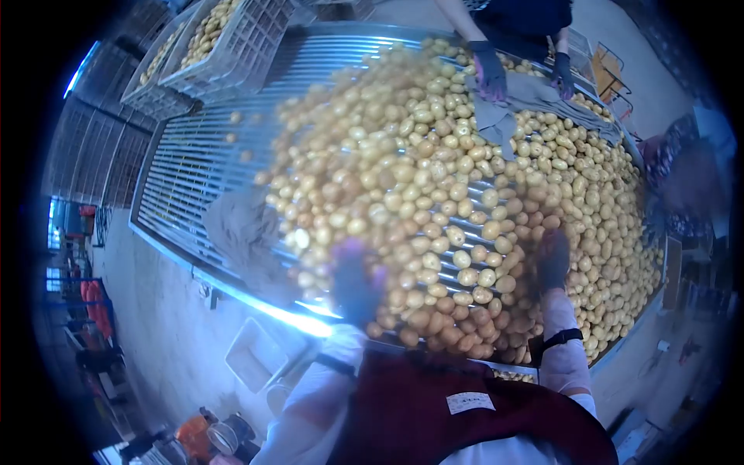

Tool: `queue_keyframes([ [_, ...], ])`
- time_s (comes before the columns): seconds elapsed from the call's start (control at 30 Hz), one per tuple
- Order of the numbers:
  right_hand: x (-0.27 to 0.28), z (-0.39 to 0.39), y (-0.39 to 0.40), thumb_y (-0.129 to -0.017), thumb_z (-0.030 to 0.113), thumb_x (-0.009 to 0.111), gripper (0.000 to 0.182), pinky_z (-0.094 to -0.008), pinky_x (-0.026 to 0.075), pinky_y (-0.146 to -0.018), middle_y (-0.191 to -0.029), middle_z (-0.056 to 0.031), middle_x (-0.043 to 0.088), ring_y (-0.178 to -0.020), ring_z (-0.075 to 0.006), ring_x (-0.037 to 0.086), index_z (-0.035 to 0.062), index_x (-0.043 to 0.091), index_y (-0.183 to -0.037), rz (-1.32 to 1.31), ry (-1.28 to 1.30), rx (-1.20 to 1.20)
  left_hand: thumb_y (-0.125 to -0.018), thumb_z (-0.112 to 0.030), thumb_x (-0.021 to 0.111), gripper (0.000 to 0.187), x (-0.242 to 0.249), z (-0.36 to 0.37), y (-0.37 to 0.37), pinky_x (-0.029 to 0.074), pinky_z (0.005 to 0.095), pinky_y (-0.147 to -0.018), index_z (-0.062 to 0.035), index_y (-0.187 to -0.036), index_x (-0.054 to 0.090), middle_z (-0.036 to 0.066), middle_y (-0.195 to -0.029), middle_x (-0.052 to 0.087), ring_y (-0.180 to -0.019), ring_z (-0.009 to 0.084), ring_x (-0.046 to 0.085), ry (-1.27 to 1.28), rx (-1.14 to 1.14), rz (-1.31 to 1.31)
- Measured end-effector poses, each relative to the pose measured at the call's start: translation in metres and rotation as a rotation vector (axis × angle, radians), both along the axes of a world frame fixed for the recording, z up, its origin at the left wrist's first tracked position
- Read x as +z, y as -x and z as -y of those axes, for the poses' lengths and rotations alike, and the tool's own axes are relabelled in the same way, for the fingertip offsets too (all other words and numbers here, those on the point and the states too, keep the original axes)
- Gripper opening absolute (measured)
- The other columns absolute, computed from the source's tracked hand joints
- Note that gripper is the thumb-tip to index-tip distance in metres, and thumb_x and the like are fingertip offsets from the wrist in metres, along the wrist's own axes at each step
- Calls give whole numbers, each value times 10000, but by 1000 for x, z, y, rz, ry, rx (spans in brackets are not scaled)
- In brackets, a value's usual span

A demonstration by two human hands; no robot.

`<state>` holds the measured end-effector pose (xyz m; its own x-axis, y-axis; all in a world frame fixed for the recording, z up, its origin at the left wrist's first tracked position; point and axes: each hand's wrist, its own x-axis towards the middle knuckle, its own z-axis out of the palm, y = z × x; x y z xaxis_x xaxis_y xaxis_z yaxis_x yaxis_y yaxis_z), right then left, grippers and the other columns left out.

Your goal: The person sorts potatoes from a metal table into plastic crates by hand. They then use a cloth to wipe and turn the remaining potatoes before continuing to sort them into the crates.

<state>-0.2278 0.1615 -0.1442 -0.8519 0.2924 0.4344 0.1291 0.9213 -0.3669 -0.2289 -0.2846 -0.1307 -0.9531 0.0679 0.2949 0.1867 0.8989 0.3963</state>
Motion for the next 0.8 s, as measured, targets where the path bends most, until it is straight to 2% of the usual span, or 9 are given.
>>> queue_keyframes([
  [0.07,-27,2,9,-916,137,540,273,-464,452,-948,-1093,-197,624,-1051,-378,581,1,620,-1139,-53,116,-3,-895,-397,653,672,26,-48,6,188,601,-1180,-66,-1447,461,210,-1560,339,-1429,430,325,129,-177,228],
  [0.23,-27,53,2,-914,79,550,361,-432,446,-1022,-1261,-187,582,-1188,-333,548,-11,566,-1263,-45,450,138,-904,-480,618,753,1,-136,38,187,637,-1160,-47,-1479,398,249,-1569,295,-1445,458,284,-46,-296,81],
  [0.33,29,106,-18,-944,119,536,308,-444,451,-992,-1216,-186,596,-1164,-341,555,12,582,-1230,-17,-47,257,-924,-478,582,756,-11,-184,40,172,639,-1164,-35,-1497,366,275,-1569,275,-1448,472,264,-91,-303,91],
  [0.47,10,96,-46,-978,169,520,250,-456,455,-947,-1146,-160,620,-1122,-351,569,41,605,-1175,127,-45,375,-962,-408,526,744,-14,-207,19,125,648,-1174,-18,-1541,269,279,-1591,225,-1480,472,190,-101,-559,269],
  [0.53,20,81,-49,-993,187,514,236,-458,458,-927,-1120,-146,631,-1101,-352,581,48,613,-1156,242,-91,359,-963,-394,528,749,-39,-204,-16,124,651,-1174,-29,-1552,244,267,-1600,214,-1489,468,164,-302,-663,115],
  [0.63,30,62,-44,-955,175,551,238,-480,460,-939,-1095,-148,634,-1067,-358,590,44,616,-1143,421,-103,331,-986,-331,558,578,-14,-145,-39,234,541,-1183,-76,-1484,413,222,-1530,374,-1460,407,290,-819,-781,489],
  [0.7,41,73,-40,-928,140,560,269,-470,464,-963,-1127,-161,632,-1090,-359,585,36,614,-1170,154,51,340,-1004,-289,564,479,-11,-82,-38,285,463,-1182,-72,-1425,493,197,-1472,462,-1431,352,371,-790,-769,326],
  [0.77,50,111,-36,-905,67,559,332,-442,456,-1024,-1233,-164,621,-1178,-346,568,17,612,-1228,75,486,272,-961,-106,579,430,84,-25,-40,485,344,-991,-53,-1383,518,111,-1352,553,-1178,238,582,-1027,-293,490],
  [0.8,53,132,-26,-917,55,555,338,-422,447,-1037,-1278,-156,606,-1218,-331,551,13,610,-1249,196,363,374,-954,-135,591,384,85,2,-27,494,361,-968,-51,-1328,572,113,-1281,595,-1152,249,597,-889,-202,466],
])
